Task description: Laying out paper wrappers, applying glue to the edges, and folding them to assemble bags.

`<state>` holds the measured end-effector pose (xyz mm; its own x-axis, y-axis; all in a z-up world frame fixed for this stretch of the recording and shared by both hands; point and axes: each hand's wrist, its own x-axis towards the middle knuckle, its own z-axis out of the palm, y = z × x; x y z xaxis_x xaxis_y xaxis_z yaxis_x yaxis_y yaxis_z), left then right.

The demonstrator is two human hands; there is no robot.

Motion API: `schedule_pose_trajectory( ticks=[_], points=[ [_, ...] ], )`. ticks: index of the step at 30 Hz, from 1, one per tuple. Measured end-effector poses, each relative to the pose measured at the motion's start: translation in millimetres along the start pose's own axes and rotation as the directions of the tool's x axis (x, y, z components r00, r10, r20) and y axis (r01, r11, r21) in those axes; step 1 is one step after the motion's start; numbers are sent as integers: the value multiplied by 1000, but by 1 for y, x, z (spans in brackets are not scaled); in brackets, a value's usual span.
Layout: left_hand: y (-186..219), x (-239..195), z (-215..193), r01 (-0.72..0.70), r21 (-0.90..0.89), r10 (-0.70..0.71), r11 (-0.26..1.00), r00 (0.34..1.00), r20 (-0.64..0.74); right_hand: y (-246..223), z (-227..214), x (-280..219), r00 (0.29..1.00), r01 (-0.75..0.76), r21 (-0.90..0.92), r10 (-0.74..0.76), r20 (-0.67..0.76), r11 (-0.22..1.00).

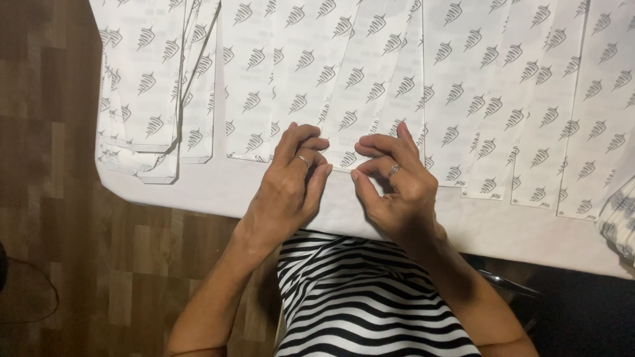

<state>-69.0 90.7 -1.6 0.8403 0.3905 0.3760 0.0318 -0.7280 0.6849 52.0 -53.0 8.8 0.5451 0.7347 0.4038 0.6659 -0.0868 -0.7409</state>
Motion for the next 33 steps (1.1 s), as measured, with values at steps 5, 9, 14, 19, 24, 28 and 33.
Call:
schedule_pose_trajectory(
  ticks=[5, 9, 14, 19, 24, 28, 33],
  points=[
    [2, 1, 0, 43, -55, -45, 998, 998, -39, 1, 1, 2, 1000, -25, 15, 25, -3, 1000],
    [2, -4, 5, 62, -57, -67, 996, 995, -78, -3, 6, 8, 1000, -18, 2, 18, -5, 1000],
    [5, -6, 7, 69, -49, -75, 996, 990, -120, 1, 4, 6, 999, -47, 62, 47, 6, 997],
    [14, -3, 8, 75, -8, -75, 997, 984, -162, 0, -6, 9, 993, -108, 76, 103, 58, 991],
    [17, -7, 26, 91, 73, -72, 993, 971, -229, -5, -7, 12, 995, -96, 92, 92, 42, 991],
    [12, -9, 24, 147, -87, -163, 985, 958, -238, -2, -6, 9, 996, -86, 92, 83, 41, 992],
    [21, -9, 24, 142, -60, -152, 988, 956, -252, -10, 4, 13, 999, -46, 29, 46, -2, 999]
  ],
)
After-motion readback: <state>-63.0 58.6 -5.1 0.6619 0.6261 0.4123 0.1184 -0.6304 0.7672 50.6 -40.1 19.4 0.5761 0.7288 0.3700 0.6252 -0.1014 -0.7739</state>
